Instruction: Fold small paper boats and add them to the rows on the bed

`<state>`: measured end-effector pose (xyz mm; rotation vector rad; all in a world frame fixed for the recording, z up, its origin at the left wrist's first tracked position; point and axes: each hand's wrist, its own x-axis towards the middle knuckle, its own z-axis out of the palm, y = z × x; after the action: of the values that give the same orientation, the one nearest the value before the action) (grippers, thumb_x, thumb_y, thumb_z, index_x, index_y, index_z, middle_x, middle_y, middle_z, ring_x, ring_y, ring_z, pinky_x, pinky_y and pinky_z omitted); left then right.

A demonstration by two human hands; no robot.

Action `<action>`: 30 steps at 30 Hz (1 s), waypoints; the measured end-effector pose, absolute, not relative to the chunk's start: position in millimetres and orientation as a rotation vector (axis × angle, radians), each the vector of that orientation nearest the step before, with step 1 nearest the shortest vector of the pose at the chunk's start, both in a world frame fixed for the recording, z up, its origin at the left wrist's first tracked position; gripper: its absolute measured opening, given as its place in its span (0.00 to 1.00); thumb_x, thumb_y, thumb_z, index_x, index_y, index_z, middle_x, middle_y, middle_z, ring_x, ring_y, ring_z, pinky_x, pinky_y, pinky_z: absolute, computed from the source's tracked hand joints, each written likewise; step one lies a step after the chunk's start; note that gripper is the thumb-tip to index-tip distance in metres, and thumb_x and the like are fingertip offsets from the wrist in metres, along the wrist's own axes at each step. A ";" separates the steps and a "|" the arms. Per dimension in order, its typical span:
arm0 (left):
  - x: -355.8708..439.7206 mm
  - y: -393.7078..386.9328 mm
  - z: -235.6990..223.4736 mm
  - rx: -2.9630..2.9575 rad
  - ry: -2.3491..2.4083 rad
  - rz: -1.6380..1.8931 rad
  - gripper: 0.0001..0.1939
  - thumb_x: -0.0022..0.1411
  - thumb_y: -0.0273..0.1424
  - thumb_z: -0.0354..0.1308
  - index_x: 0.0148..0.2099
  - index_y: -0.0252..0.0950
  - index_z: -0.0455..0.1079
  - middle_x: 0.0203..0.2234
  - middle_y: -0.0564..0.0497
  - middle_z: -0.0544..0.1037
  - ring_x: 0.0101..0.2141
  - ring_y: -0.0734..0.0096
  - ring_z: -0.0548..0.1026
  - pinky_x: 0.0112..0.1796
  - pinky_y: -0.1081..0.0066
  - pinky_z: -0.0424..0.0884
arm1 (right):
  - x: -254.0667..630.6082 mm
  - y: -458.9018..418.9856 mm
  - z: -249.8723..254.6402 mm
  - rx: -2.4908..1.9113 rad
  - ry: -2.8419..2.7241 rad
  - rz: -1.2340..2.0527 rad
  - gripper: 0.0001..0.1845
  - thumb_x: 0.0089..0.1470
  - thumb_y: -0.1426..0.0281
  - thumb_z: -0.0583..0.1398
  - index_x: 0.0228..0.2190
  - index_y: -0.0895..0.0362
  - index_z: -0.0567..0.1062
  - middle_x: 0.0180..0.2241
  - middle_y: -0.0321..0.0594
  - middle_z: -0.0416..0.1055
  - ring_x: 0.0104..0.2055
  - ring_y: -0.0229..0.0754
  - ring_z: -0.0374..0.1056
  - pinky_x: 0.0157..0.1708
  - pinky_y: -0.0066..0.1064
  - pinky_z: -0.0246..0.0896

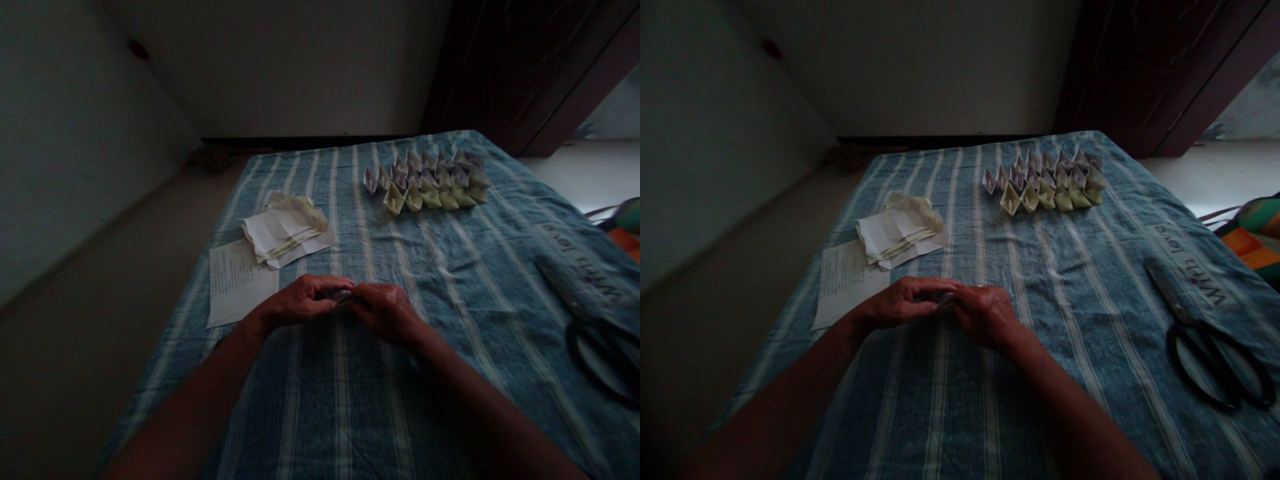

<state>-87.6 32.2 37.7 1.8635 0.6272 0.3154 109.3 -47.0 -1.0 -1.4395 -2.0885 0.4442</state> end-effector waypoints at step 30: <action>-87.9 15.2 27.4 1.284 0.713 0.335 0.26 0.52 0.27 0.64 0.55 0.35 0.71 0.37 0.46 0.81 0.37 0.66 0.78 0.38 0.67 0.72 | 117.9 -49.0 4.5 -1.229 -2.235 0.410 0.09 0.59 0.69 0.55 0.32 0.57 0.74 0.25 0.37 0.72 0.24 0.34 0.64 0.25 0.26 0.48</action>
<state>-87.9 15.2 27.4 1.2837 0.7128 0.3349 117.9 -49.0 4.5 -1.2291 -2.2355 0.4100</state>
